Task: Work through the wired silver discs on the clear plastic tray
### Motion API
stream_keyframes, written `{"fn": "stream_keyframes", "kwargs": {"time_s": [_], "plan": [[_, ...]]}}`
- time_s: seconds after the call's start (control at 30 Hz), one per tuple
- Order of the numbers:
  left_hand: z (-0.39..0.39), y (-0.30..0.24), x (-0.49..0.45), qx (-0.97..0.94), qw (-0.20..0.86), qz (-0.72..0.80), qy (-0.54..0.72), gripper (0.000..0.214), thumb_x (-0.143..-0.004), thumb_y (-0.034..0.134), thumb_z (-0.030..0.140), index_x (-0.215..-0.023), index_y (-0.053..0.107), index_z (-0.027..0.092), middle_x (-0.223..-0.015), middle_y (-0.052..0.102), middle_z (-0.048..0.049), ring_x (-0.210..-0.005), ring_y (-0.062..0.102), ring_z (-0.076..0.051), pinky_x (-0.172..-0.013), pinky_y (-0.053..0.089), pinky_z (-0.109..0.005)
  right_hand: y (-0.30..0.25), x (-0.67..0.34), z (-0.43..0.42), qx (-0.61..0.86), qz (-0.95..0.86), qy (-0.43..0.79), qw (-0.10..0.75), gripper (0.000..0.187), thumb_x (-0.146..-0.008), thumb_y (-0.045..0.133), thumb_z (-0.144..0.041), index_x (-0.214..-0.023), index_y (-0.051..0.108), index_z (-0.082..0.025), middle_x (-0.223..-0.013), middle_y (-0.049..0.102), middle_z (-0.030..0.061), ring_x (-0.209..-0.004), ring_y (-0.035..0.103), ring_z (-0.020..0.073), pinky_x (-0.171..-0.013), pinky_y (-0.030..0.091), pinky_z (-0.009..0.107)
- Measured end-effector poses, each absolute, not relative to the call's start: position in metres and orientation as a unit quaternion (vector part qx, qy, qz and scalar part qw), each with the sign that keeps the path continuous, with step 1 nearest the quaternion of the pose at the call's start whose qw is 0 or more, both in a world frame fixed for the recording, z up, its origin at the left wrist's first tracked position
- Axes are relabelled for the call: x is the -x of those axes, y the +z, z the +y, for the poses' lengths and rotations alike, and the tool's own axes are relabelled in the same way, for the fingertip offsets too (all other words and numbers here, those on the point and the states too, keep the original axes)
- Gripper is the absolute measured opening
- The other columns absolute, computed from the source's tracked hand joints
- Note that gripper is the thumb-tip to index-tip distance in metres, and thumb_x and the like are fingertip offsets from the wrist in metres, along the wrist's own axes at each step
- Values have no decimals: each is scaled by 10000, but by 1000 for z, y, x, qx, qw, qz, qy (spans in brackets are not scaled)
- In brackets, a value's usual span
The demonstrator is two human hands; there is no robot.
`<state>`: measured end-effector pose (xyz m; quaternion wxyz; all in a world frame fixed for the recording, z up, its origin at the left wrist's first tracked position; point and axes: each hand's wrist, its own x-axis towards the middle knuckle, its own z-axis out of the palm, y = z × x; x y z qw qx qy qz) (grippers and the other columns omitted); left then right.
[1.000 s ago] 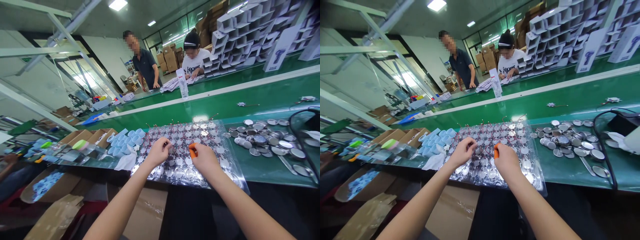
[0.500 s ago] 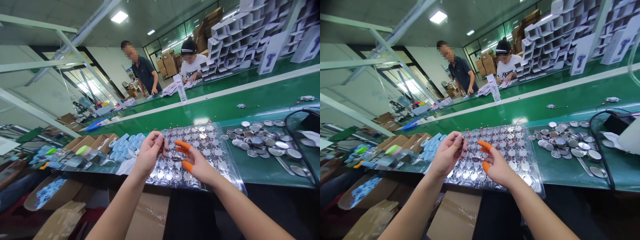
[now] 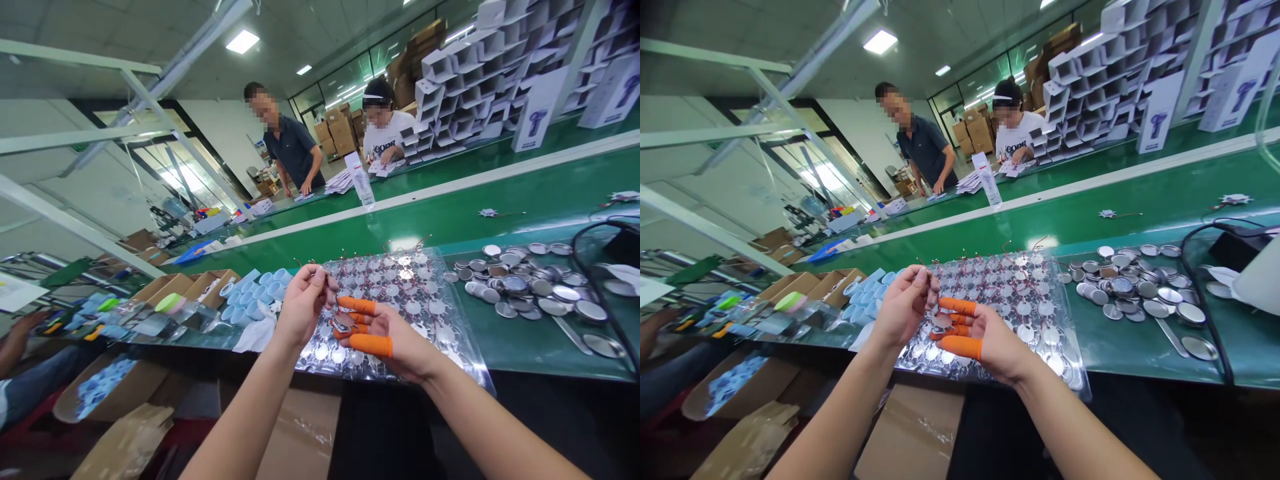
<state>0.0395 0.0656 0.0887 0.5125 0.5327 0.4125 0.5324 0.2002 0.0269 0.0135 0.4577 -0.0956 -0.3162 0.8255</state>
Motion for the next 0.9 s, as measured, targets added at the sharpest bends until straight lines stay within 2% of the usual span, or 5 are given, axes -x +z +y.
{"fn": "stream_keyframes", "kwargs": {"time_s": [0.17,0.3,0.4,0.53,0.9], "plan": [[68,78,-35,-553,516,408,512,250,-875,677,350,-996,533,186,-822,632,-18,-608,566,-87,-571,456,-199,18,-200,29,133,-240,829,487,341,-767,818,-262,-1061,728,-115,-992,756,116,-834,723,141,-802,576,242],[61,71,-32,-701,389,414,431,363,-884,679,304,-1213,543,231,-980,594,-45,-855,600,-145,-798,510,-286,17,-202,36,185,-209,809,518,318,-731,835,-359,-901,731,-111,-864,760,102,-721,713,138,-646,573,212],[52,69,-34,-795,273,419,344,389,-905,651,276,-1285,572,248,-1155,565,-87,-941,590,-167,-898,499,-331,13,-203,39,245,-216,794,513,351,-735,808,-461,-801,692,-136,-698,715,43,-478,606,80,-401,424,155],[46,63,-39,-827,181,426,318,405,-903,644,226,-1302,584,263,-1225,564,-88,-910,598,-166,-873,520,-345,7,-204,42,304,-272,765,499,421,-777,746,-527,-663,616,-144,-561,613,-10,-363,487,45,-330,273,154],[40,50,-45,-802,93,442,390,305,-878,682,225,-1182,682,247,-1096,633,-72,-803,624,-142,-732,565,-301,14,-211,41,330,-407,693,495,473,-851,611,-606,-723,634,-152,-581,643,18,-427,548,93,-383,378,191]]}}
